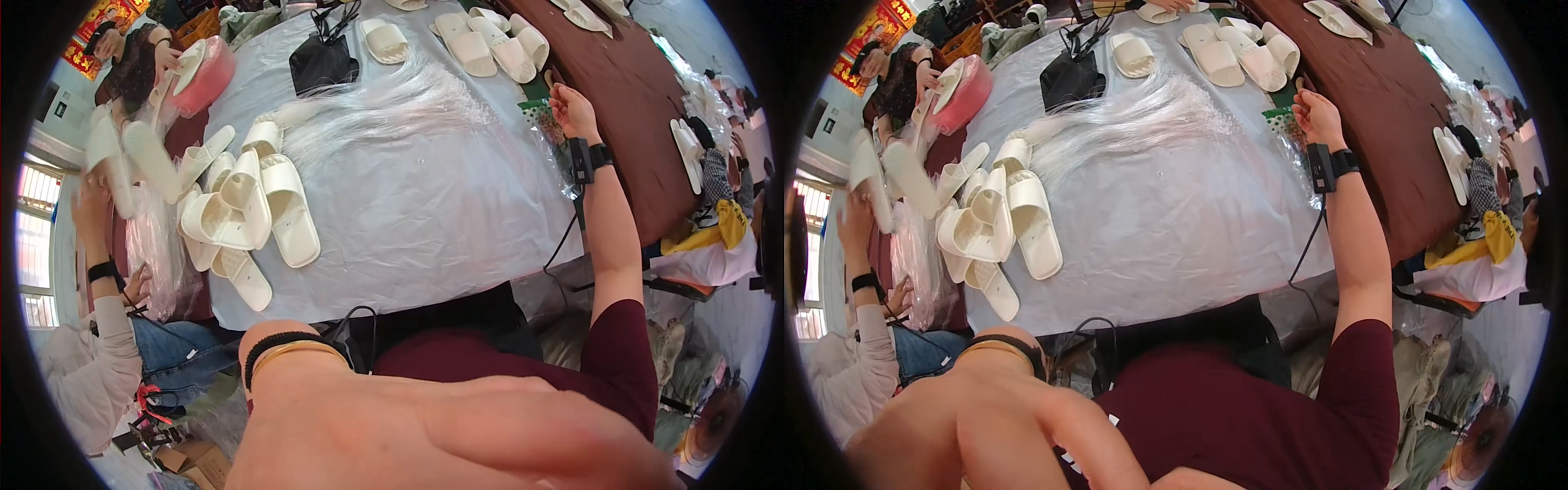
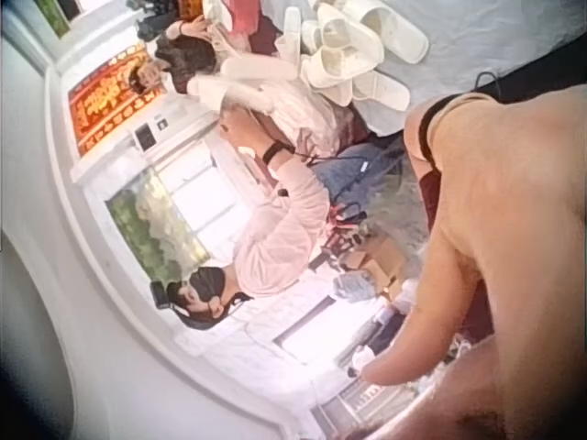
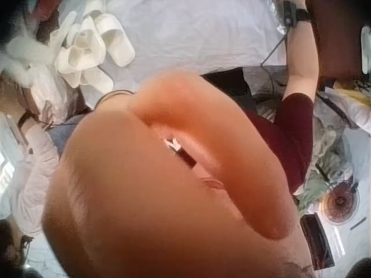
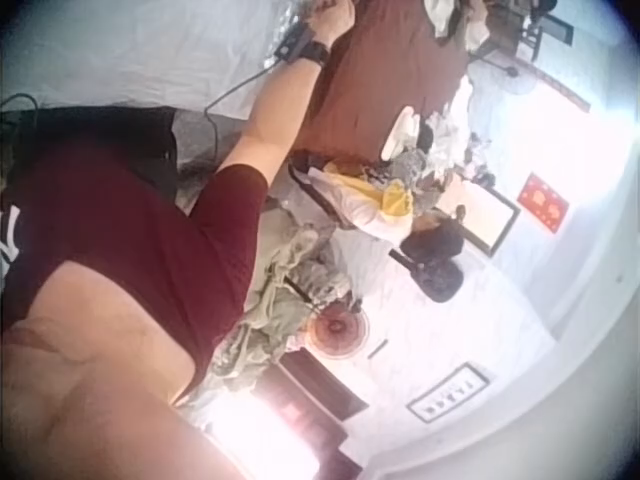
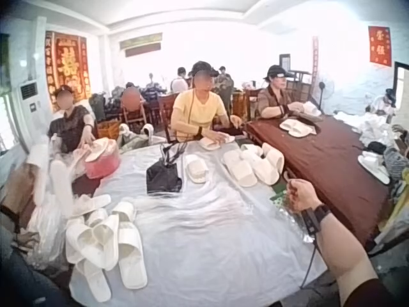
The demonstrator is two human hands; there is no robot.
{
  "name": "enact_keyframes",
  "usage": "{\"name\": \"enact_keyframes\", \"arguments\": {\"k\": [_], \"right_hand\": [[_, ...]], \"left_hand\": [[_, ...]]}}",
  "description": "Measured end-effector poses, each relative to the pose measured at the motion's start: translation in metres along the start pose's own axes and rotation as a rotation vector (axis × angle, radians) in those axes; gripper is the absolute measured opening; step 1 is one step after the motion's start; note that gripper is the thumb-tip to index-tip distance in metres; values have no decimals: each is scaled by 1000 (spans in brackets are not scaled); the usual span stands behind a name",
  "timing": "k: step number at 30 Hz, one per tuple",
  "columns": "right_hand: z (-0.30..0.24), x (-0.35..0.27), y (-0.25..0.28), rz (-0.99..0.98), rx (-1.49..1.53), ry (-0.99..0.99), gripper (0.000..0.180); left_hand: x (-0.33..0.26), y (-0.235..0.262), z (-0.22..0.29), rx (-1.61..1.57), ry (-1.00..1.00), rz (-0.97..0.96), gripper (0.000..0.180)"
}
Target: The recorder is assembling and inspecting white plastic/rubber sandals at a manufacturing table.
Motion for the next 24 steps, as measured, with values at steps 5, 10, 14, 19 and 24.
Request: {"name": "enact_keyframes", "arguments": {"k": [5, 10, 14, 19, 24], "right_hand": [[6, 33, -18, -62, -31, -21, 14], [44, 68, -70, -47, 77, -285, 39], [70, 100, -75, 21, 185, -349, 51], [96, 144, -77, -12, 302, -448, 53], [97, 153, -99, 6, 421, -348, 51]], "left_hand": [[12, -2, -7, -36, -14, -24, 27], [-5, 32, -24, 91, 71, 85, 23], [-71, 76, -73, 118, 219, 318, 24], [-155, 113, -106, 58, 488, 673, 3], [-180, 118, -113, 52, 543, 752, 13]]}}
Point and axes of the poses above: each hand's wrist, its own x-axis towards the middle knuckle, its own y-axis out of the back of the hand, z = x × y, the point moved 8 cm from there along x, towards the middle knuckle, and after that the axes turned 6 degrees about -z, right-handed, at the moved point
